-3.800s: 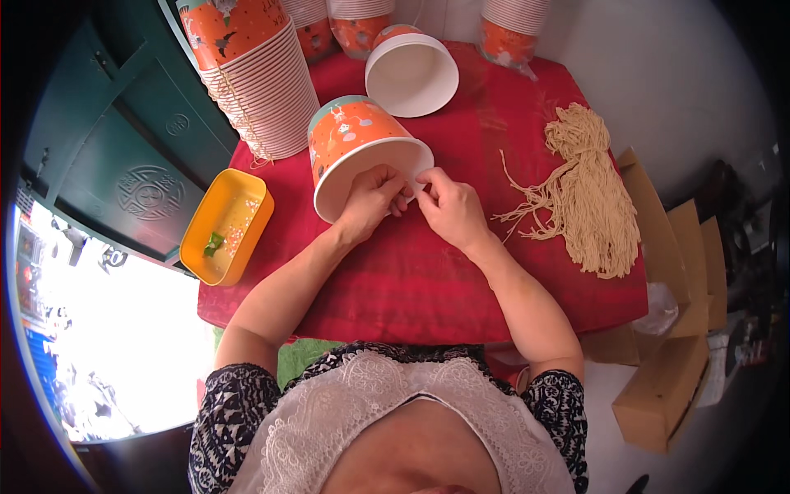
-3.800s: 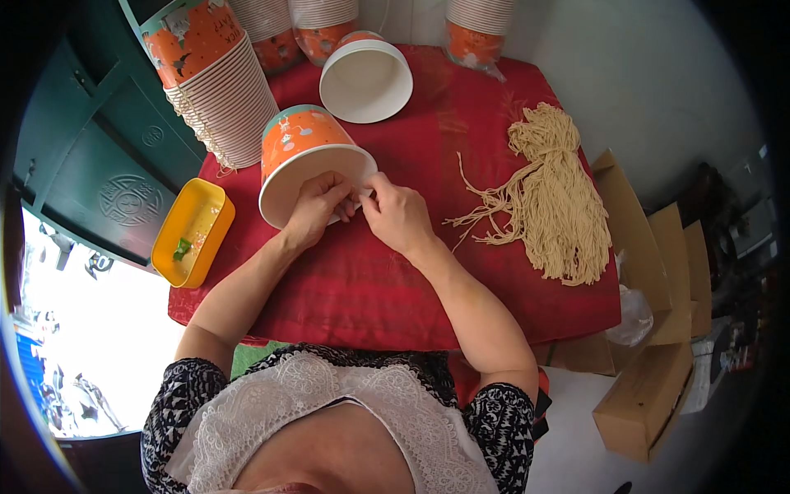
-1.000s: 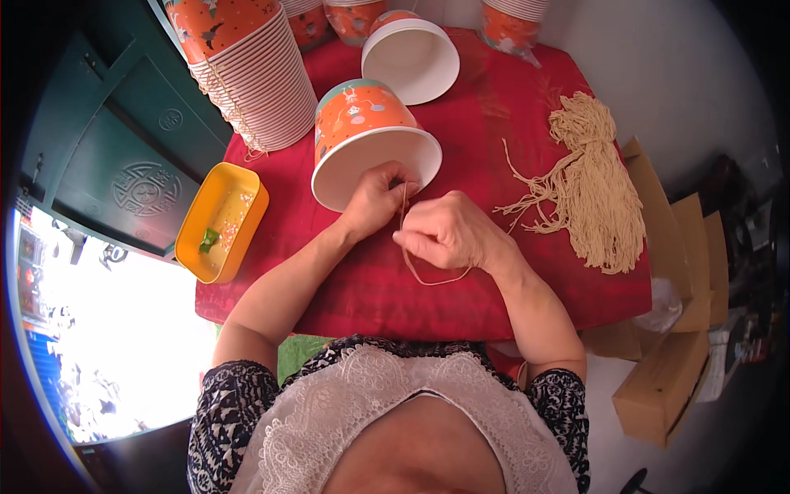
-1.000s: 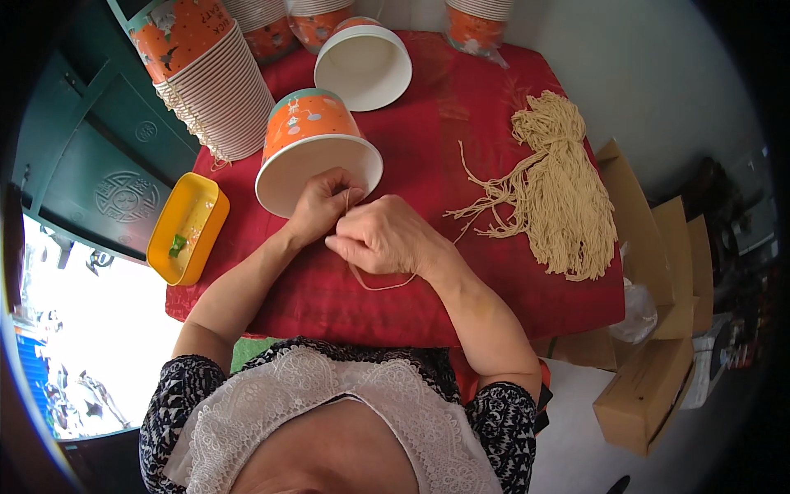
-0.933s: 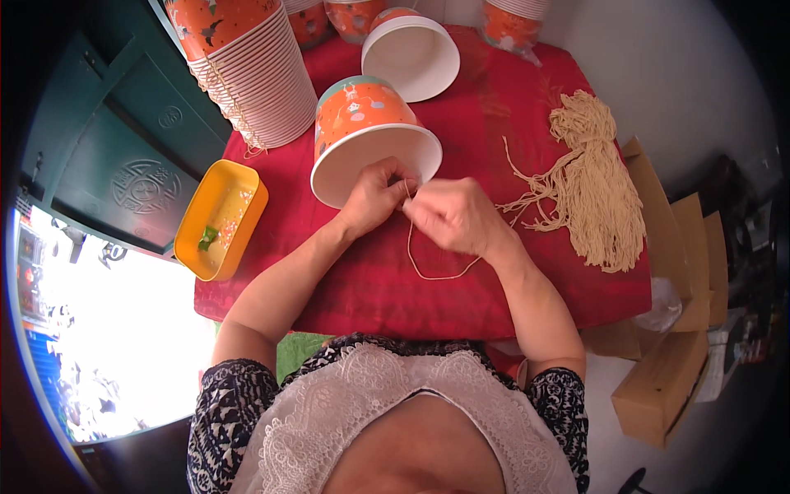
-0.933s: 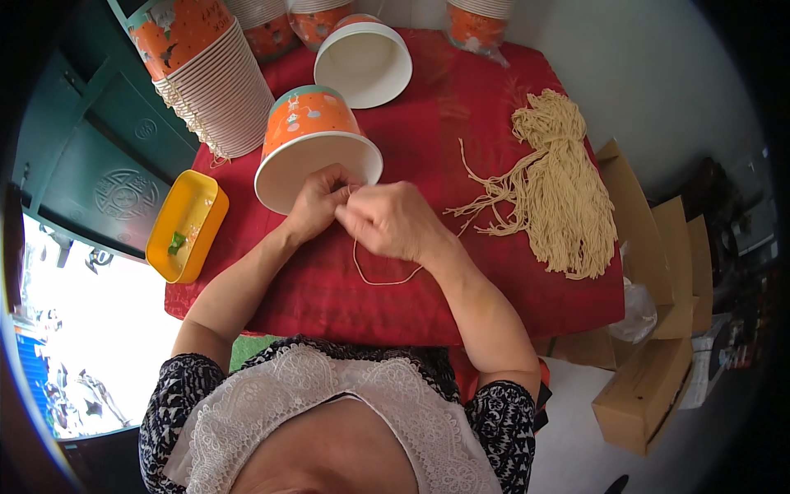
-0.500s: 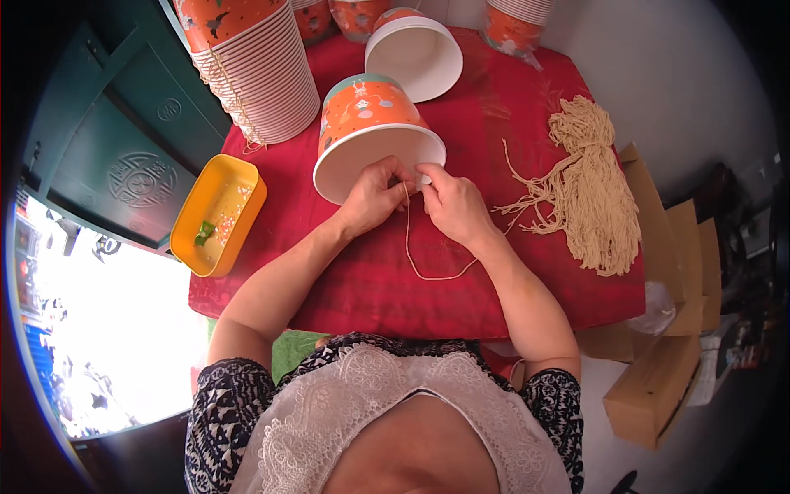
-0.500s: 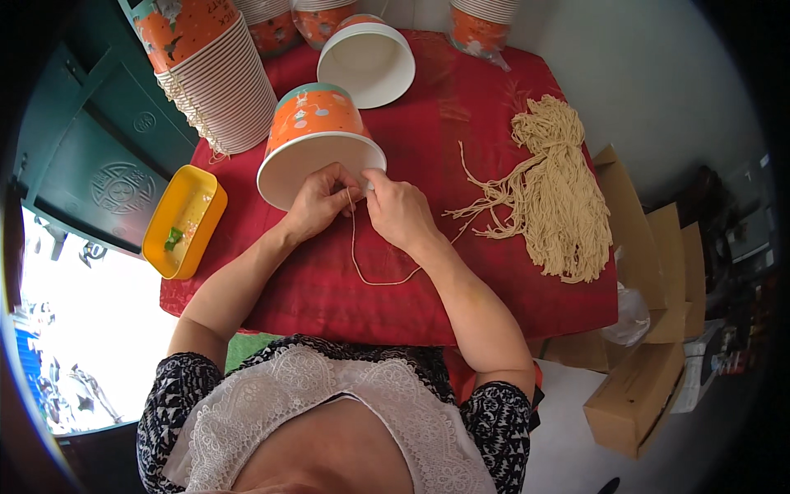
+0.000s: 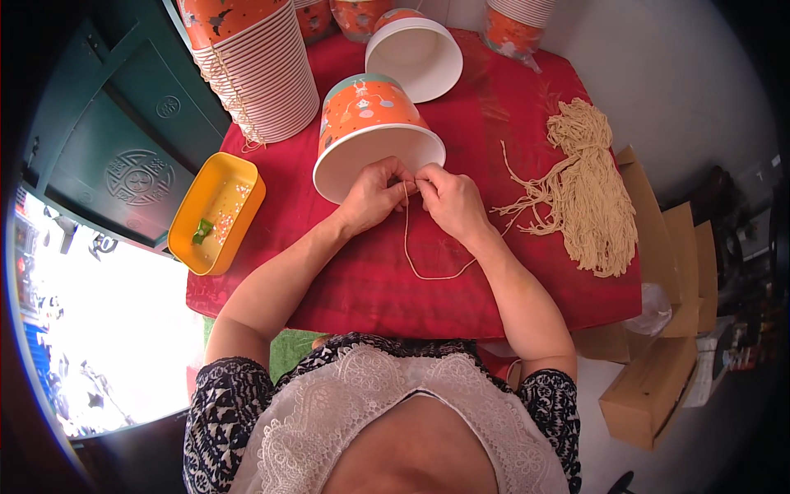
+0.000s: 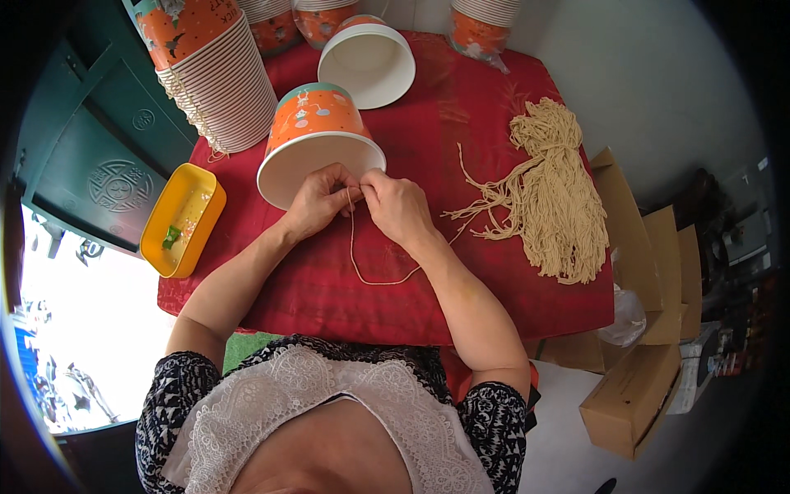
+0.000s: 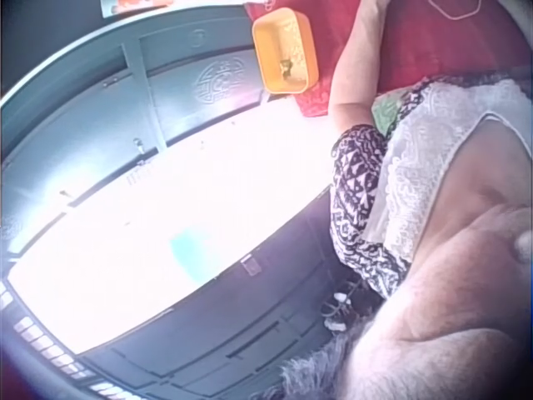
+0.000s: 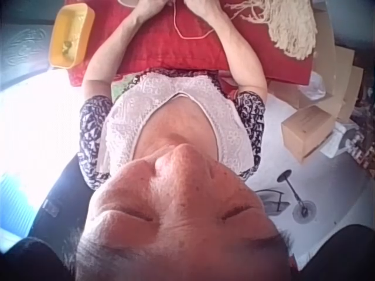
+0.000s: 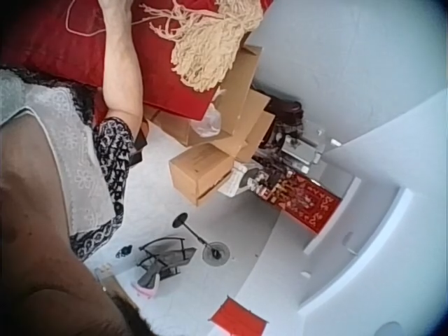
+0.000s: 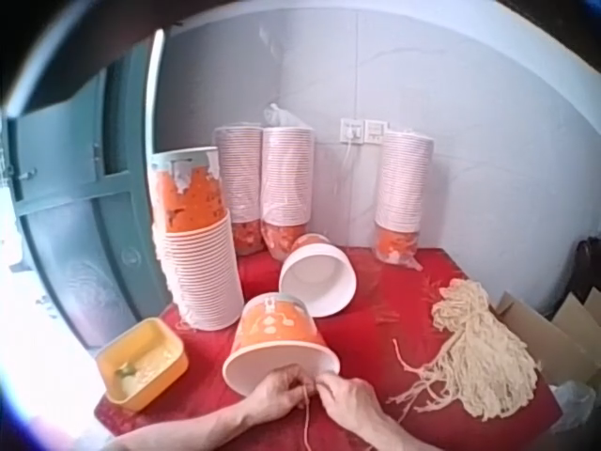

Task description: The recorder is attaching handles or strings to paper buckets.

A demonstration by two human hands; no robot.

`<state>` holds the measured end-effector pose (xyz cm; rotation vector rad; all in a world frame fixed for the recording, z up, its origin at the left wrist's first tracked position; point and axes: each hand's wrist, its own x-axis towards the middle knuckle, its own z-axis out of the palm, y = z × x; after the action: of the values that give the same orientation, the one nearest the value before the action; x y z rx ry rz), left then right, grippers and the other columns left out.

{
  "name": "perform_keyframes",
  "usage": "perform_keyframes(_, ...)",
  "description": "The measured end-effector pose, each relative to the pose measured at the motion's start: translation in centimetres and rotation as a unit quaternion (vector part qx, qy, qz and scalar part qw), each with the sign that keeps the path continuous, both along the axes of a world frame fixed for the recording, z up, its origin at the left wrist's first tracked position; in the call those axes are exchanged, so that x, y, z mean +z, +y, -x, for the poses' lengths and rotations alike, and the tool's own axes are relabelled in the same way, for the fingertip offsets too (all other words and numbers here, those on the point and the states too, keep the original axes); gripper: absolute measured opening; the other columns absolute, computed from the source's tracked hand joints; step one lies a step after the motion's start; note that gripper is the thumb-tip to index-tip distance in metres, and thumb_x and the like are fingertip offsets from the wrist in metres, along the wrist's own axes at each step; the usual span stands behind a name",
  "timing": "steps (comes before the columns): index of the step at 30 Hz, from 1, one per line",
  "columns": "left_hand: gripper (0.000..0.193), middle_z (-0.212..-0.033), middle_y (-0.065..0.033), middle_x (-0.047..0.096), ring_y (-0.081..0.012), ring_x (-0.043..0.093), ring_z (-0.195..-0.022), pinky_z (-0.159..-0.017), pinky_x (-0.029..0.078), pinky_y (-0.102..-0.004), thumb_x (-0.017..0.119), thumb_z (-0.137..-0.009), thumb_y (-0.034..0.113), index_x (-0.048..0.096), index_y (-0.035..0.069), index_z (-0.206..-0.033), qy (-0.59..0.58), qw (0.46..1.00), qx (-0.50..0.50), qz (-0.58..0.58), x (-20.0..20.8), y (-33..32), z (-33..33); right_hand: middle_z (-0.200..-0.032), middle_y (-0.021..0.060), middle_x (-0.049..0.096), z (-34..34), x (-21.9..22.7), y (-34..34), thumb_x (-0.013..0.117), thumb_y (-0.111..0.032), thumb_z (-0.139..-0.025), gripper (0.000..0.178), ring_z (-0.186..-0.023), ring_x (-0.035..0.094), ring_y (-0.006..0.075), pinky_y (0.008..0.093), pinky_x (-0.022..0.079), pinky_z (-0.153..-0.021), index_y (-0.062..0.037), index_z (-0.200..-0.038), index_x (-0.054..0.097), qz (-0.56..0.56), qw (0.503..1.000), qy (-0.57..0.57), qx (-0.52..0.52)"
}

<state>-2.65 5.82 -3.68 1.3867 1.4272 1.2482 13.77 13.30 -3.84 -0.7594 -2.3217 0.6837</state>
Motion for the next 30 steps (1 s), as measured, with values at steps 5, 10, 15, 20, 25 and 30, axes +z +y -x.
perform_keyframes(5, 0.008, -0.078, -0.0063, 0.061, -0.0114, 0.059, -0.064, -0.055, 0.051, -0.0264, 0.061, -0.092, 0.006, 0.057, -0.001, -0.090, 0.001, 1.000, 0.000, 0.019, 1.1, 0.0, -0.2, -0.063, 0.0125, 0.065, -0.1, 0.1, 0.0, 0.059, -0.007, -0.093, 0.007, -0.057, 0.067, 0.0228, 0.0343, 0.051, -0.053, -0.0006, -0.092, 0.060, 0.049, 0.997, 0.050, 0.017)
perform_keyframes(10, 0.009, -0.078, -0.0063, 0.060, -0.0113, 0.058, -0.065, -0.055, 0.050, -0.0257, 0.059, -0.092, 0.007, 0.057, -0.001, -0.090, -0.012, 0.999, -0.001, 0.039, 1.1, 0.2, 0.1, -0.067, 0.0119, 0.066, -0.2, 0.7, -0.1, 0.059, -0.007, -0.092, 0.008, -0.061, 0.068, 0.0201, 0.0338, 0.052, -0.056, 0.0004, -0.090, 0.061, 0.141, 0.988, 0.061, 0.035)
perform_keyframes(15, 0.007, -0.078, -0.0077, 0.060, -0.0127, 0.058, -0.064, -0.055, 0.050, -0.0258, 0.059, -0.091, 0.004, 0.057, -0.002, -0.091, -0.071, 0.996, -0.014, 0.055, 1.0, 0.5, 0.3, -0.068, 0.0120, 0.066, -0.5, 0.6, 0.1, 0.063, -0.009, -0.089, 0.011, -0.063, 0.067, 0.0159, 0.0321, 0.053, -0.059, 0.0014, -0.085, 0.063, 0.205, 0.971, 0.099, 0.072)
perform_keyframes(20, 0.006, -0.079, -0.0083, 0.061, -0.0133, 0.059, -0.066, -0.056, 0.051, -0.0260, 0.061, -0.090, 0.002, 0.057, -0.002, -0.091, -0.092, 0.993, -0.029, 0.062, 1.1, 0.6, 0.5, -0.070, 0.0135, 0.066, -0.9, 1.0, 0.2, 0.065, -0.011, -0.088, 0.015, -0.062, 0.066, 0.0208, 0.0340, 0.051, -0.057, 0.0014, -0.079, 0.063, 0.149, 0.984, 0.068, 0.066)
perform_keyframes(25, 0.006, -0.081, -0.0084, 0.061, -0.0135, 0.059, -0.068, -0.057, 0.051, -0.0261, 0.061, -0.089, 0.001, 0.058, -0.002, -0.092, -0.085, 0.994, -0.047, 0.055, 1.1, 0.4, 0.7, -0.077, 0.0158, 0.065, -0.1, 0.5, -0.2, 0.064, -0.006, -0.089, 0.007, -0.066, 0.065, 0.0283, 0.0358, 0.050, -0.060, 0.0013, -0.087, 0.064, 0.037, 0.993, 0.112, 0.025)
perform_keyframes(30, 0.006, -0.081, -0.0080, 0.061, -0.0128, 0.059, -0.068, -0.057, 0.051, -0.0257, 0.062, -0.089, 0.001, 0.058, -0.001, -0.092, -0.076, 0.995, -0.039, 0.048, 0.8, 0.4, 0.4, -0.086, 0.0179, 0.066, 0.1, -0.4, -0.1, 0.063, -0.001, -0.088, 0.008, -0.075, 0.067, 0.0299, 0.0364, 0.051, -0.064, 0.0014, -0.096, 0.063, 0.009, 0.993, 0.117, 0.012)
